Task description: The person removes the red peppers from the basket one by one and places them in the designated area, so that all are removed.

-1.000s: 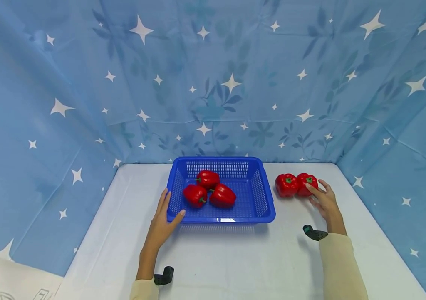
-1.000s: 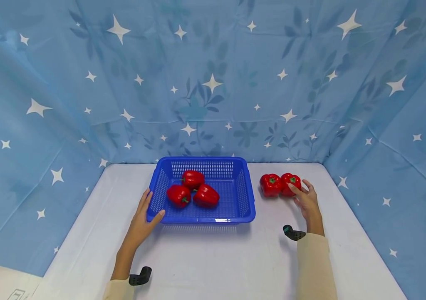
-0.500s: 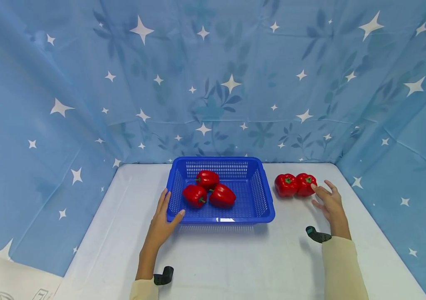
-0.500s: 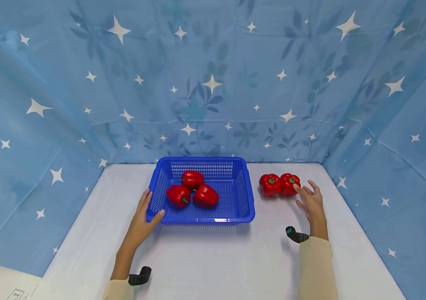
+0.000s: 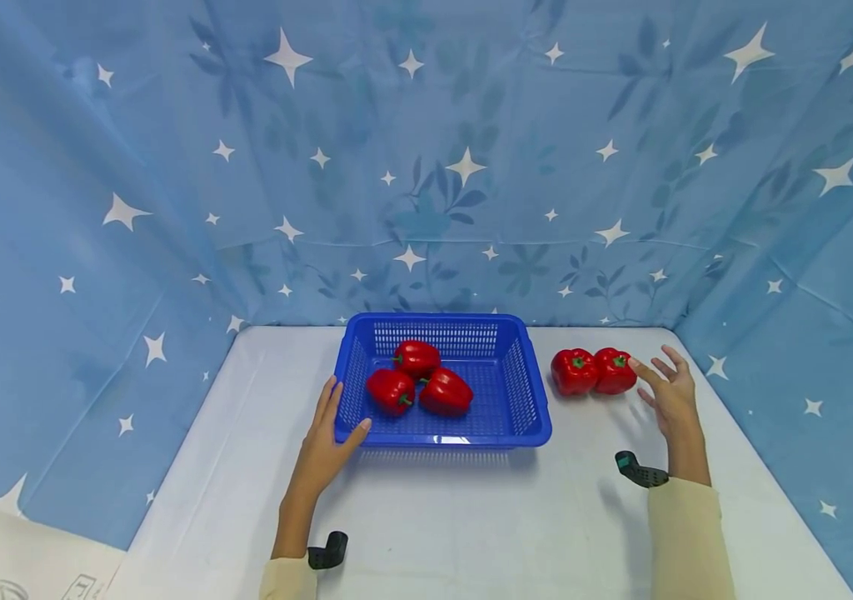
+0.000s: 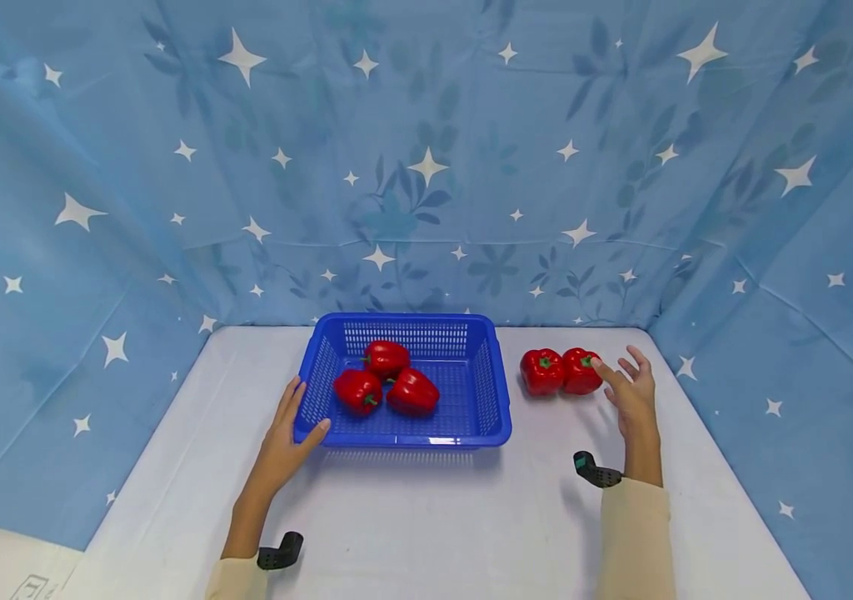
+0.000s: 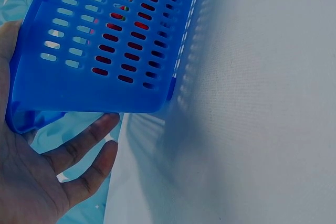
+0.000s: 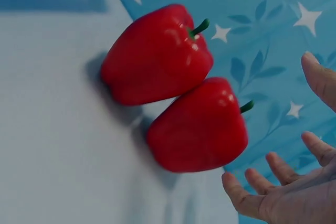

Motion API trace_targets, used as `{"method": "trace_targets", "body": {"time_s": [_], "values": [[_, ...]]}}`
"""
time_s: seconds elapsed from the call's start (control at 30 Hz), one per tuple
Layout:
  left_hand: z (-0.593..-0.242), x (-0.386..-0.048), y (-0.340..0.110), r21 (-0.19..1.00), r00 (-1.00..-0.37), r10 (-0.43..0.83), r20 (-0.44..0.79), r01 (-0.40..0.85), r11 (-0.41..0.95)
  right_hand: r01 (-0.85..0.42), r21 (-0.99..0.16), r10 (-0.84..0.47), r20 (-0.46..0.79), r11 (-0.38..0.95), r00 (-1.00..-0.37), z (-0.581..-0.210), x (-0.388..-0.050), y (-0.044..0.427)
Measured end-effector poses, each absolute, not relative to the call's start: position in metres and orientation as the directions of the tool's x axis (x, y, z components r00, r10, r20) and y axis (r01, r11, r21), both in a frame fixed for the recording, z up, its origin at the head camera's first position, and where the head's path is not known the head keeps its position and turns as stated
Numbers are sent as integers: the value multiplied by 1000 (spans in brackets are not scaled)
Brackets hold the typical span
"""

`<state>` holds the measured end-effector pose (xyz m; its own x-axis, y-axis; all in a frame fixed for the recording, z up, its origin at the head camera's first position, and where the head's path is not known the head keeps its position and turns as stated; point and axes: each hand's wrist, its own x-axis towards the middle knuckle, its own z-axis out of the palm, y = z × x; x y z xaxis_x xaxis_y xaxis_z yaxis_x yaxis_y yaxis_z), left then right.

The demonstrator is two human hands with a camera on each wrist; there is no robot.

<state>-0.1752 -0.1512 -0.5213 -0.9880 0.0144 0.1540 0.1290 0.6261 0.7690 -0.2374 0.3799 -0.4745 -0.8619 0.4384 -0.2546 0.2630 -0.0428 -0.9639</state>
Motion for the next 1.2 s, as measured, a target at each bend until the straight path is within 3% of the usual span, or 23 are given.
{"method": "trace_targets", "body": {"time_s": [0.37, 0.57, 0.97, 1.2], "values": [[-520, -177, -154, 767, -987, 8, 162, 131, 628, 105, -991, 470, -131, -80, -873, -450, -249, 362], [-520, -179, -155, 770, -986, 8, 168, 136, 624, 34, -995, 425, -72, -97, -902, -441, -256, 344], [-519, -177, -152, 776, -989, 8, 148, 121, 619, -57, -998, 147, 61, 28, -987, -437, -265, 312], [-522, -177, -151, 773, -989, 2, 147, 116, 624, -99, -995, -15, 99, -11, -995, -429, -276, 291]]}}
